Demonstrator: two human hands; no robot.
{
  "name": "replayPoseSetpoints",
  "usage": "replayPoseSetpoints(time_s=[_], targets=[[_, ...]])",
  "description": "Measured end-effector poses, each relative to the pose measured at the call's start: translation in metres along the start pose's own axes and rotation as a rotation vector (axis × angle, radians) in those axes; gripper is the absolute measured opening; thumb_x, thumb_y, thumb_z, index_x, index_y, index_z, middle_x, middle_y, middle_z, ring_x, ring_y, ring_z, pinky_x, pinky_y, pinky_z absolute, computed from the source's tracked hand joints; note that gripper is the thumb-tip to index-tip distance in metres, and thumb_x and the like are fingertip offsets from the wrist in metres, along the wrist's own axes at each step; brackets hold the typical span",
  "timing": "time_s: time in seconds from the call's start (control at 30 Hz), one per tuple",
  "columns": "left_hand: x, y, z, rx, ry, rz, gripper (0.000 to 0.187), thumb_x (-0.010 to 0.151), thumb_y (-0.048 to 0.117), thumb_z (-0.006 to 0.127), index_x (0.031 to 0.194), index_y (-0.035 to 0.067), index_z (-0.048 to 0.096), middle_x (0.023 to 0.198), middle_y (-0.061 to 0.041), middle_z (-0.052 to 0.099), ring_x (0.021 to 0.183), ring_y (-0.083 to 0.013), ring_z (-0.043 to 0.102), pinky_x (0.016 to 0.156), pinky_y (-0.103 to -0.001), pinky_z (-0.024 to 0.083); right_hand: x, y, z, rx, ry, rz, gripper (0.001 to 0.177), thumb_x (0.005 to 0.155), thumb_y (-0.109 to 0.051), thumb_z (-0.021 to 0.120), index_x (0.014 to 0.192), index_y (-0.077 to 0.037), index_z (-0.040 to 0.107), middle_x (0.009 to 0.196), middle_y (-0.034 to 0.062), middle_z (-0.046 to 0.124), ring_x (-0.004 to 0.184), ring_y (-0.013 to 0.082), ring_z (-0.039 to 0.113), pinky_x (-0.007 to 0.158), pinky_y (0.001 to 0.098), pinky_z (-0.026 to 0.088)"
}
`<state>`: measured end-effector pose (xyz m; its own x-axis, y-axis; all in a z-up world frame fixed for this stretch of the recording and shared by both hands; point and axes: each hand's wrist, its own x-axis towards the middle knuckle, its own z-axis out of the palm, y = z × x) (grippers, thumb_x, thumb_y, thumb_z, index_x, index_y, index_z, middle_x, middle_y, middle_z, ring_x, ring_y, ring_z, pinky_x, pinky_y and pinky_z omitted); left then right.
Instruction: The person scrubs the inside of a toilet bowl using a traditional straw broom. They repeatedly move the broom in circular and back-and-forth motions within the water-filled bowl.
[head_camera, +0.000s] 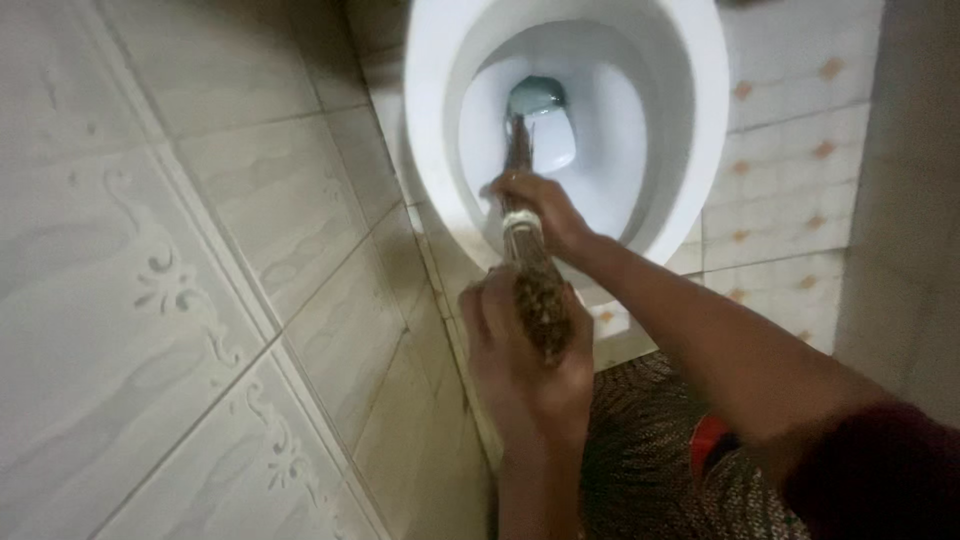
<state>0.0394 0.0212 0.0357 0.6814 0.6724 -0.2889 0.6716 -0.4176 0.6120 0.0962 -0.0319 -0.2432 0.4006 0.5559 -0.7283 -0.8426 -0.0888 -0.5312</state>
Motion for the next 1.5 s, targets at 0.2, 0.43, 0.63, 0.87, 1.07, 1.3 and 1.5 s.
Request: replayPoseSetpoints(time_s=[0.2,0.43,0.63,0.87,1.07,1.3,1.5], targets=[[0.013,0.005,0.015,0.162,-0.132,0.081,0.05,0.086,0.014,0.081,0.126,-0.001,0.054,0.106,-0.016,0.065,0.068,-0.0206,0.071,0.051,-0.029,0.064,-0.018,0.02,-0.01,-0.482,-0.037,-0.875,0.032,0.094,-0.013,0.074,0.122,-0.009,0.06,0.108,0.0116,0.069,0.086,0.0203,0.068,0.07,0.0322,0.062],[0.02,0.021,0.035,0.248,-0.151,0.214,0.049,0.086,0.009,0.078,0.126,-0.004,0.054,0.11,-0.021,0.063,0.078,-0.0244,0.073,0.059,-0.029,0.067,0.004,0.024,-0.013,-0.319,0.024,-0.564,0.02,0.1,-0.013,0.066,0.12,-0.011,0.064,0.104,0.0103,0.068,0.083,0.0185,0.071,0.069,0.031,0.063],[0.026,0.056,0.042,0.364,-0.242,0.205,0.05,0.084,0.013,0.08,0.125,0.0,0.055,0.104,-0.017,0.066,0.073,-0.0221,0.073,0.055,-0.029,0.064,-0.011,0.025,-0.018,0.352,-0.042,-0.315,0.023,0.101,-0.02,0.061,0.117,-0.005,0.064,0.102,0.0127,0.062,0.086,0.0215,0.073,0.071,0.0331,0.065],[0.054,0.072,0.087,0.249,-0.031,0.445,0.07,0.08,0.018,0.089,0.134,-0.002,0.049,0.118,-0.017,0.064,0.103,-0.0311,0.07,0.087,-0.037,0.061,0.012,0.009,-0.023,0.345,0.033,-0.693,0.027,0.102,-0.01,0.068,0.127,-0.001,0.062,0.112,0.0089,0.06,0.104,0.0145,0.061,0.096,0.0292,0.057],[0.059,0.061,0.08,-0.116,-0.154,0.51,0.058,0.089,0.004,0.08,0.138,0.004,0.049,0.131,-0.015,0.061,0.119,-0.0241,0.068,0.102,-0.035,0.063,-0.004,0.008,-0.009,-0.01,0.277,-0.806,0.025,0.102,-0.023,0.068,0.121,-0.008,0.063,0.115,0.0077,0.067,0.105,0.0189,0.066,0.093,0.0298,0.057],[0.054,0.034,0.092,0.072,-0.284,0.421,0.054,0.088,0.001,0.077,0.134,0.014,0.054,0.128,-0.015,0.063,0.12,-0.0282,0.063,0.102,-0.04,0.058,0.014,0.008,-0.023,-0.042,0.181,-0.413,0.033,0.096,-0.022,0.068,0.126,-0.011,0.062,0.108,0.0093,0.068,0.092,0.0179,0.067,0.078,0.0295,0.06],[0.025,0.043,0.099,0.109,-0.547,0.54,0.042,0.089,-0.003,0.072,0.126,0.014,0.061,0.138,-0.017,0.057,0.132,-0.0346,0.056,0.112,-0.045,0.055,-0.058,-0.024,-0.044,1.006,-0.042,-0.114,0.046,0.094,-0.025,0.067,0.13,-0.002,0.052,0.107,0.015,0.064,0.089,0.0247,0.069,0.076,0.0358,0.063]])
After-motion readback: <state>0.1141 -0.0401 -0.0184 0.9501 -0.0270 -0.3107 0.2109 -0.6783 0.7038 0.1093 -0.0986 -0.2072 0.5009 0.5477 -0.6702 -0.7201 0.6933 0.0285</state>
